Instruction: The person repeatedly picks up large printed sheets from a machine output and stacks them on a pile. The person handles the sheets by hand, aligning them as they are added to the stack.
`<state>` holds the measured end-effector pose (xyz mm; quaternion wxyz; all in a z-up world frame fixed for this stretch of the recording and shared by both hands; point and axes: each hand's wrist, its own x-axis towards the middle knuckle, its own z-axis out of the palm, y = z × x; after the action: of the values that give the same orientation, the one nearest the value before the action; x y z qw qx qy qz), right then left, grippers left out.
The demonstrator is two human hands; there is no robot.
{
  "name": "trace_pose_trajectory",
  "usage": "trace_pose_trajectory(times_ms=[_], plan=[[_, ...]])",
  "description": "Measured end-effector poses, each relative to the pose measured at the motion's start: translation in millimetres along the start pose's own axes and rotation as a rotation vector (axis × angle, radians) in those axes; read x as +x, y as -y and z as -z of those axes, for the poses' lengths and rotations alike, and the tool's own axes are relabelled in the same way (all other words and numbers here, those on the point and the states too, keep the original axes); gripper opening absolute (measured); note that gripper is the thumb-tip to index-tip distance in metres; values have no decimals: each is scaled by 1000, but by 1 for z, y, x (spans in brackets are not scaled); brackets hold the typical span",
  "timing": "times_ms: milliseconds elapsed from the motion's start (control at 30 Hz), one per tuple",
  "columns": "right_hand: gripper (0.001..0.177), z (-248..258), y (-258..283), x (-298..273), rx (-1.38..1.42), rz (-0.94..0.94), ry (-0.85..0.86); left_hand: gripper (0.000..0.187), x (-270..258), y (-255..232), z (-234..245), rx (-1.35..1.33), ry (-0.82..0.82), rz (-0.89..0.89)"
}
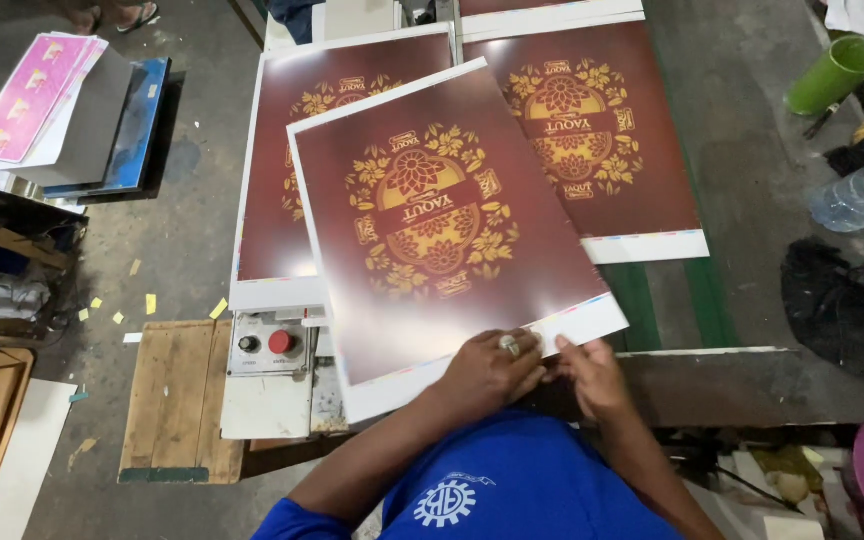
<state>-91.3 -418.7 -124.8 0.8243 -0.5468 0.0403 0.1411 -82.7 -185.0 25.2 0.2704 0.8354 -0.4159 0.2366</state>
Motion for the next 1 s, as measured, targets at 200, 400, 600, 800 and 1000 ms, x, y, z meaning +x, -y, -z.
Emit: trace_pose_trajectory(times_ms=[200,400,600,800,1000], plan=[[23,31,34,-17,56,124,-280,16,-33,96,14,181,193,269],[25,93,30,-41,101,263,-512,63,-49,162,61,379,473,426],[25,147,16,-67,91,282,-610,72,-62,181,68,429,701,410],[29,166,11,-90,42,238,-742,32,-53,175,98,246,461,361],[25,177,3,-101,-28,207,-778,16,-34,143,127,422,174,378]])
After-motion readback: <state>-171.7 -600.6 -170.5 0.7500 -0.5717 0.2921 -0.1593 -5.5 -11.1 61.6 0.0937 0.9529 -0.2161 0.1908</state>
